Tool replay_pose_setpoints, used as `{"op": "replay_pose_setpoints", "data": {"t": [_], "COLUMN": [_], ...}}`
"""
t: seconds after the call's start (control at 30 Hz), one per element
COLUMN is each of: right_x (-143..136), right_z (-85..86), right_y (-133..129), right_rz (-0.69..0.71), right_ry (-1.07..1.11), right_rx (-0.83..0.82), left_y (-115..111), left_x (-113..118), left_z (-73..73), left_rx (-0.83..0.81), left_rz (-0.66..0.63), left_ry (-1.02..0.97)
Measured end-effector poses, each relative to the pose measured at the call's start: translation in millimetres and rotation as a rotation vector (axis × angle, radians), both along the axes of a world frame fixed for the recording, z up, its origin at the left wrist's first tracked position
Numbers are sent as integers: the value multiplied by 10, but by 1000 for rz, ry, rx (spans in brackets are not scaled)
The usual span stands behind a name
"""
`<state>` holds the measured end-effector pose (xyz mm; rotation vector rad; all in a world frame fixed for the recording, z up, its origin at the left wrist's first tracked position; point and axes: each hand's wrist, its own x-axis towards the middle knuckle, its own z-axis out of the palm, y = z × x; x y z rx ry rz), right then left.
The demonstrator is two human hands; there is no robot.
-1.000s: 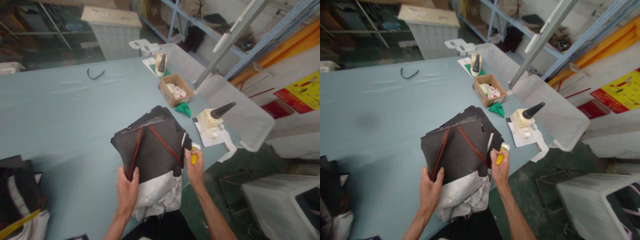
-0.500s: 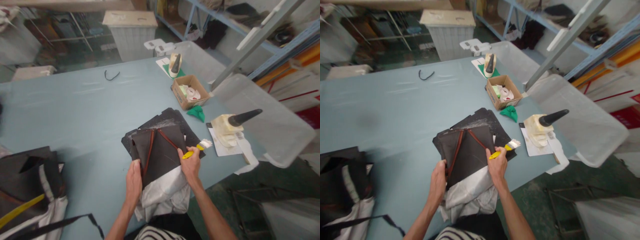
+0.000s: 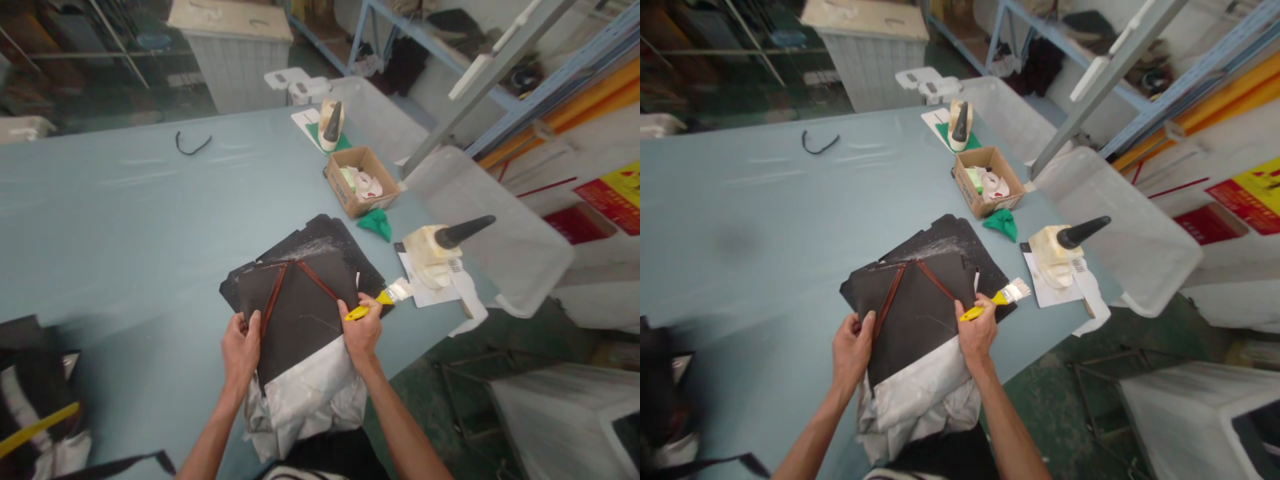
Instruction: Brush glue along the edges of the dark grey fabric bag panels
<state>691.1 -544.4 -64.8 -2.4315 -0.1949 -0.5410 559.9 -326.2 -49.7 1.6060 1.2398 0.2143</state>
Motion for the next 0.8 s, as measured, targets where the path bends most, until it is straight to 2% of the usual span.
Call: {"op": "replay_pose_setpoints", "data": {"t": [0.07,0.1,0.17,0.23,0.27,0.33,0.4,0.47,0.53,0.63,0.73,0.8], "right_x": [-8,-20,-50,-76,-83,-84,-62,-16,42,111,127,127], "right_z": [-2,3,14,17,17,19,43,111,237,513,781,887], "right_y": [4,5,6,9,14,26,33,17,-24,-94,-96,-38], "right_rz": [3,1,-8,-25,-35,-46,-43,-33,-17,70,236,320], "right_ry": [3,10,32,53,59,78,87,64,4,-71,7,96], "right_rx": [1,5,24,67,93,137,164,189,223,269,310,340], "left_y": [51,65,42,-75,-168,-396,-620,-784,-871,-907,-918,-925], "left_x": [-17,-22,-5,71,136,307,490,631,699,695,664,660], "left_z": [7,54,219,411,484,534,454,308,182,112,102,57], "left_rx": [43,128,425,728,819,876,883,886,874,854,849,851], "left_rz": [17,18,-26,-181,-302,-606,-853,-994,-1056,-1079,-1124,-1157], "left_ry": [39,59,60,-63,-161,-336,-378,-343,-302,-298,-352,-374]}}
